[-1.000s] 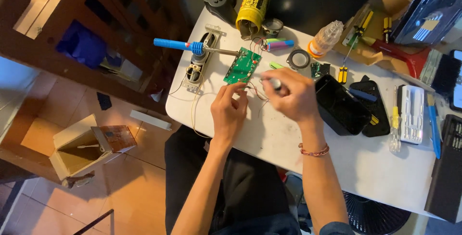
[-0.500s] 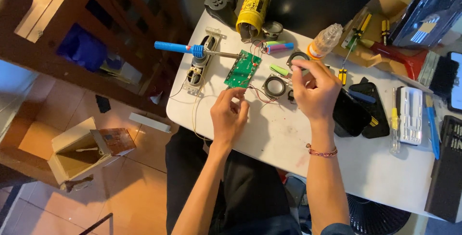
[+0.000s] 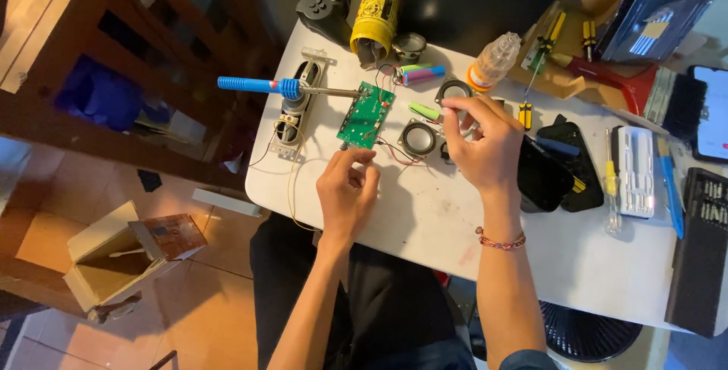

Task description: Soldering wires and components onto a circuit board to insulate and secure connections.

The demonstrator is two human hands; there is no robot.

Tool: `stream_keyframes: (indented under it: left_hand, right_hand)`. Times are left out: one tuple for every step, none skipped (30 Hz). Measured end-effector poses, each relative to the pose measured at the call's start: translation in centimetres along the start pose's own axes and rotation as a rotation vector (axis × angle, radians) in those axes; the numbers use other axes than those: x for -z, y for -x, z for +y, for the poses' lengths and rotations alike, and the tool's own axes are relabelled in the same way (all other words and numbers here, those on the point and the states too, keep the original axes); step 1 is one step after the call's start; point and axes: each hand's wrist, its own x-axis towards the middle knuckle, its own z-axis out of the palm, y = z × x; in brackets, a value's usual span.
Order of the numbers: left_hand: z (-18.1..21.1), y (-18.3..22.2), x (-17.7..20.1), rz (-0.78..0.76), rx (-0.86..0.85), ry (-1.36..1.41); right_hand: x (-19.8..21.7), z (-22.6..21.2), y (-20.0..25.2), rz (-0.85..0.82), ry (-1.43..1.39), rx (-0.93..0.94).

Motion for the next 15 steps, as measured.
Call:
stream_keyframes:
  left_hand:
    - [-0.1, -0.1, 0.0, 0.0, -0.001, -0.002]
    - [-0.1, -0.1, -0.1, -0.005, -0.004, -0.002]
    - [-0.2, -0.1, -0.1, -0.01, -0.007, -0.001]
    - [-0.2, -0.1, -0.1, -0.009, -0.006, -0.001]
    - [-0.1, -0.2, -0.1, -0.016, 0.003, 0.009]
    - [-0.1, -0.1, -0.1, -0.024, 0.014, 0.019]
    - [-0.2, -0.1, 0.0, -0.024, 0.015, 0.018]
    - [-0.3, -0.1, -0.1, -0.028, 0.012, 0.016]
    - [-0.4, -0.1, 0.0, -0.032, 0.01, 0.014]
    - [-0.5, -0.1, -0.1, -0.031, 0.01, 0.012]
    - [-0.6, -0.1, -0.1, -0.018, -0.007, 0.006]
    - [-0.6, 0.0, -0.1, -0.004, -0.023, 0.0]
    - [-0.4, 0.0, -0.1, -0.003, -0.023, -0.001]
    - [-0.2, 0.0, -0.1, 0.045, -0.076, -0.111]
    - [0.1, 0.1, -0.1, 0.093, -0.129, -0.22]
  right_hand:
    - [0.2, 0.1, -0.1, 0.001, -0.002, -0.001]
    - [0.5, 0.3, -0.1, -0.021, 0.03, 0.014]
    - [0.8, 0.5, -0.2, -0.043, 0.062, 0.029]
    - [0.8, 0.2, -0.2, -0.043, 0.062, 0.029]
    - [0.8, 0.0, -0.3, -0.055, 0.059, 0.032]
    - [0.9, -0.3, -0.3, -0.067, 0.056, 0.033]
    - [0.8, -0.4, -0.3, -0.068, 0.055, 0.032]
    - [0.8, -0.5, -0.4, -0.115, 0.075, 0.059]
    - [0.7, -0.5, -0.5, -0.161, 0.095, 0.087]
    - [0.7, -0.8, -0.5, -0.161, 0.094, 0.087]
    - [0.7, -1.0, -0.4, -0.223, 0.073, 0.051]
    - [0.7, -1.3, -0.4, -0.285, 0.052, 0.016]
    - [0.7, -1.6, -0.6, -0.285, 0.051, 0.017]
    - [0.7, -2.0, -0.7, -0.302, 0.031, 0.015]
    - [0.7, -2.4, -0.9, -0.319, 0.011, 0.014]
